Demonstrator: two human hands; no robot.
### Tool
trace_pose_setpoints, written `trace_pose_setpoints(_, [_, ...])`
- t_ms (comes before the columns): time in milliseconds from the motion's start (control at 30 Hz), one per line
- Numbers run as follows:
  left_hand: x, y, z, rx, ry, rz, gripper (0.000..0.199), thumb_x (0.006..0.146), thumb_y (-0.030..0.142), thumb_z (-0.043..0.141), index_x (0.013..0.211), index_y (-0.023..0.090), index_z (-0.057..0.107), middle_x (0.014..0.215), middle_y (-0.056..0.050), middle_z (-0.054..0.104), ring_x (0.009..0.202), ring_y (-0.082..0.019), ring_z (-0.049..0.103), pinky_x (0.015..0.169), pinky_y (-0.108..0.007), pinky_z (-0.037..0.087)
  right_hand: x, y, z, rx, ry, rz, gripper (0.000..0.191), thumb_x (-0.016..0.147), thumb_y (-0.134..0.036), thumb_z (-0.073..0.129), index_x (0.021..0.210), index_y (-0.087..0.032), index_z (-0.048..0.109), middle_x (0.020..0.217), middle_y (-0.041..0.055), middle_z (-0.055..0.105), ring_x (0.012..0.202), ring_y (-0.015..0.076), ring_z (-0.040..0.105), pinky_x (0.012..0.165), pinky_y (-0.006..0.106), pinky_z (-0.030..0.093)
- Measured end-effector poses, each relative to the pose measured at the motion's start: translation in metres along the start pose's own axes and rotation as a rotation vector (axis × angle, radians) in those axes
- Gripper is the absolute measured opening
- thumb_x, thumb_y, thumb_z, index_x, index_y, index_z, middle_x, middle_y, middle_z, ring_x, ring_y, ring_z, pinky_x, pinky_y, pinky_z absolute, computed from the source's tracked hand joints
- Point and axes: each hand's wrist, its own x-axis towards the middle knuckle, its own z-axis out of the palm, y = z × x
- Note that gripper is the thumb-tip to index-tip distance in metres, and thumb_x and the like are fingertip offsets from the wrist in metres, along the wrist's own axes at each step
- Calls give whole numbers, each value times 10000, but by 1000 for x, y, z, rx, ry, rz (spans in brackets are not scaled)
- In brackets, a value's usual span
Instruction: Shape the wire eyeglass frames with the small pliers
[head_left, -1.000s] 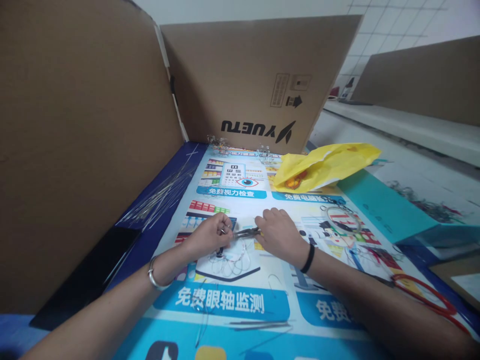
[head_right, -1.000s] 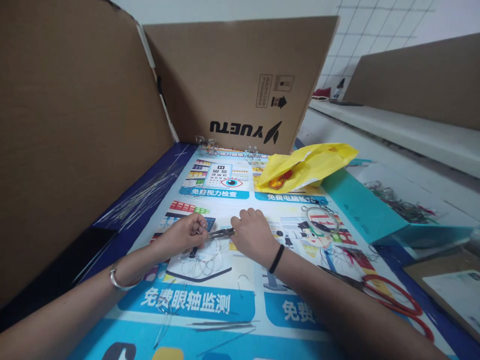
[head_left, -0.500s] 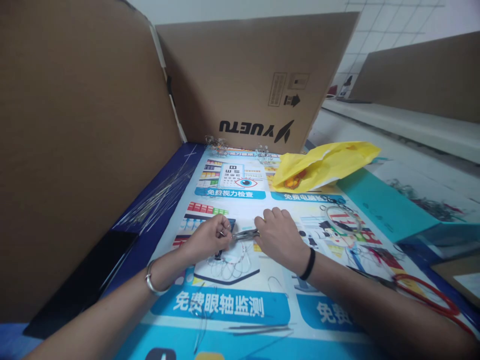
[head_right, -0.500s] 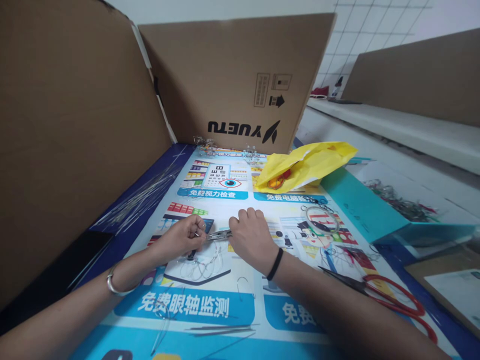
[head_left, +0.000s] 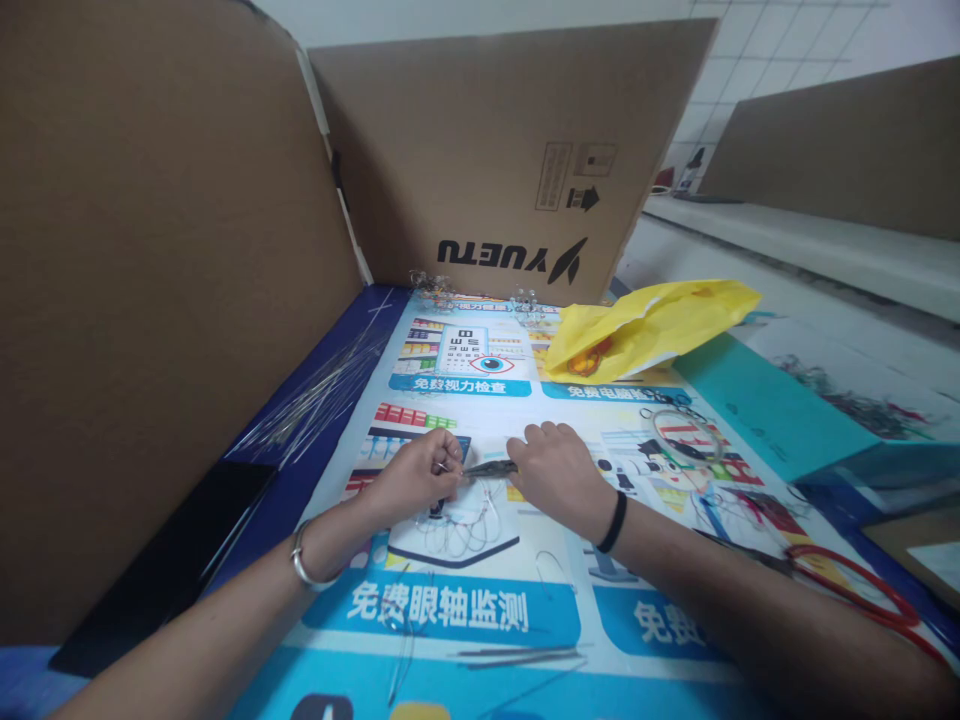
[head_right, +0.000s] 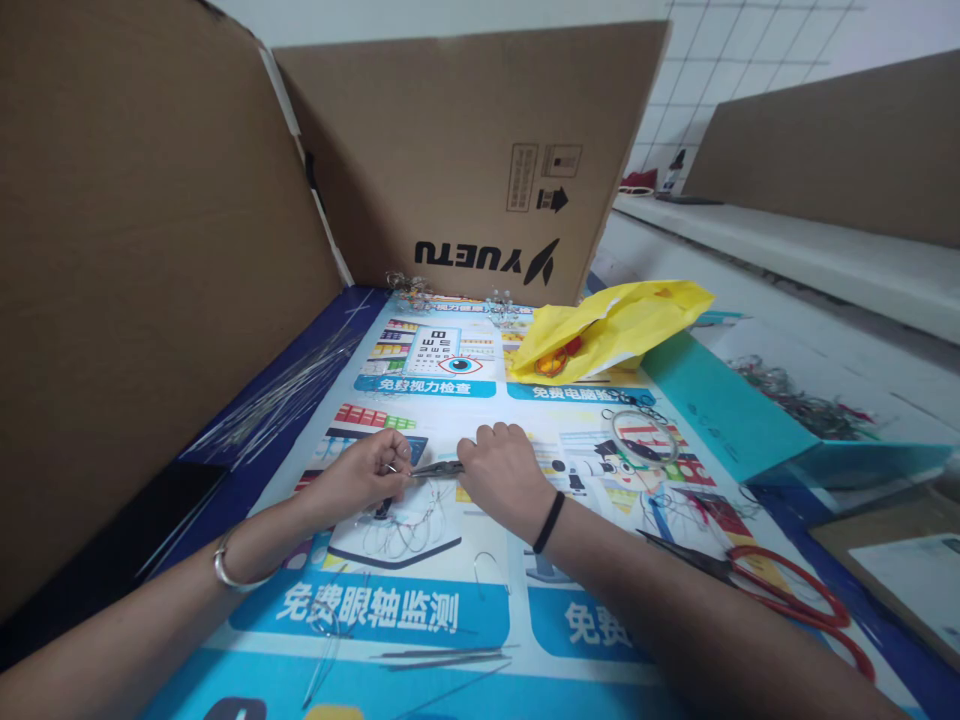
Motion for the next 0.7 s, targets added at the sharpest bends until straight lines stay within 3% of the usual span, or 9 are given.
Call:
trace_pose_setpoints(200, [0,1,-1,-31,-19,0,178,717,208,580,815,204,432,667,48,553,475,-65,493,371,-150,367,0,3,0,21,-38,6,216,775,-365,552,870,-180,612,833,88,606,804,213,531,671,305,293])
trace_pose_setpoints(467, [-3,8,-3,-12,-20,-53,138,764,287,547,815,197,455,649,0,602,610,-132,580,427,-180,411,0,5,0,-14,10,7,177,772,-329,555,851,-182,613,822,89,606,799,222,530,661,315,284])
trace_pose_setpoints(700, [-4,13,-2,-55,9,-79,158,750,302,571,769,193,459,604,18,580,538,-103,524,429,-183,401,-1,4,-3,-37,57,-8,156,760,-301,561,839,-178,614,826,98,597,818,236,505,678,331,264])
